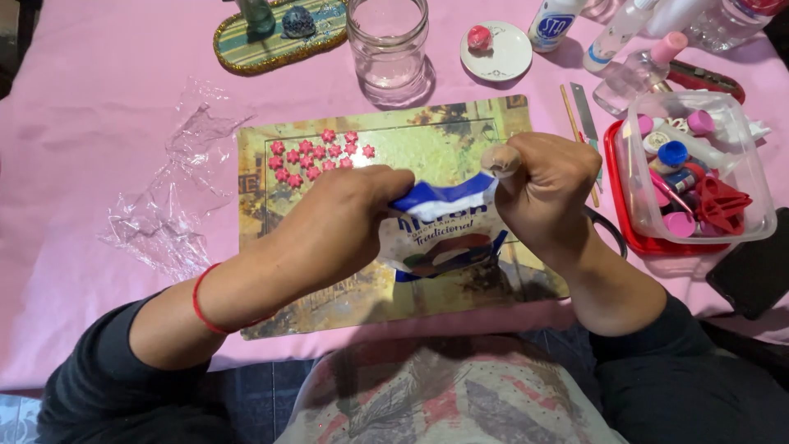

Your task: Shaping and detailing small decorative flowers using clay and craft tools.

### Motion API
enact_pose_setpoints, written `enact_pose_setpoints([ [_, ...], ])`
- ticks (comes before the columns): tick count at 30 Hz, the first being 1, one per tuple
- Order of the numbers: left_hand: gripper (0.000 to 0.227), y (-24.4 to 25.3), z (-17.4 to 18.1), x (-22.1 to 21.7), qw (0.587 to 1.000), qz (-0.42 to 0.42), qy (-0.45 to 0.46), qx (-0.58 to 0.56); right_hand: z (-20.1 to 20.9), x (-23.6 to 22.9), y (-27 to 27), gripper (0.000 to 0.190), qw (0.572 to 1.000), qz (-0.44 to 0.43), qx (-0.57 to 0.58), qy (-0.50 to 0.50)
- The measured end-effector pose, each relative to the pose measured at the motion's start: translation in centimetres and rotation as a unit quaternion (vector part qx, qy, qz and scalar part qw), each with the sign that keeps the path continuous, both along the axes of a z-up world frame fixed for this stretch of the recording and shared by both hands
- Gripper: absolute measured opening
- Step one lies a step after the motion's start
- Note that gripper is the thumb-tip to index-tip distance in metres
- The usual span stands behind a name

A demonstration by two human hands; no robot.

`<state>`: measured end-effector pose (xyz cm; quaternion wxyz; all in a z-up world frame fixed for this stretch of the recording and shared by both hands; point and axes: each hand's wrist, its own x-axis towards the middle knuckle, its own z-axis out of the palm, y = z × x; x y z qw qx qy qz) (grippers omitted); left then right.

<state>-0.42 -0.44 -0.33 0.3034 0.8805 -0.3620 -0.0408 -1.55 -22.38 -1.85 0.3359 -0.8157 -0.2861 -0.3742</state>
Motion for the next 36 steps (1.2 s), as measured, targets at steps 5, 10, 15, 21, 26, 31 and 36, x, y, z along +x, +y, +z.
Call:
enact_pose_setpoints([
  [5, 0.012, 2.0, 1.7, 1.4, 0.998, -0.035, 0.018, -0.049, -0.4, 0.3, -0.7, 0.051, 0.998, 0.015, 0.046, 0.04],
  [10, 0.016, 2.1, 0.9, 1.5, 0.999, -0.027, 0.025, 0.0, 0.0, 0.4, -0.3, 0.057, 0.997, 0.021, 0.051, 0.049],
  [15, 0.014, 2.3, 0.9, 1.8, 0.997, -0.059, 0.033, 0.027, -0.1, 0.4, -0.3, 0.052, 0.995, 0.046, 0.068, 0.053],
  [21, 0.079, 0.5, 6.0, 1.5, 0.99, -0.133, 0.015, -0.049, -0.7, 0.4, -0.3, 0.052, 0.992, 0.053, 0.097, 0.051],
  [26, 0.036, -5.7, 2.1, 1.5, 0.995, -0.079, -0.043, -0.032, -1.5, -0.2, -0.3, 0.049, 0.969, 0.031, 0.193, 0.151],
  [31, 0.061, -6.8, 0.5, 1.1, 0.994, -0.075, -0.065, -0.035, -2.2, 0.1, -0.6, 0.059, 0.956, 0.037, 0.244, 0.157],
  [36, 0.053, -7.7, -2.4, 0.3, 0.962, -0.045, -0.262, -0.066, -0.9, -0.1, 0.6, 0.053, 0.956, -0.051, 0.253, 0.138],
])
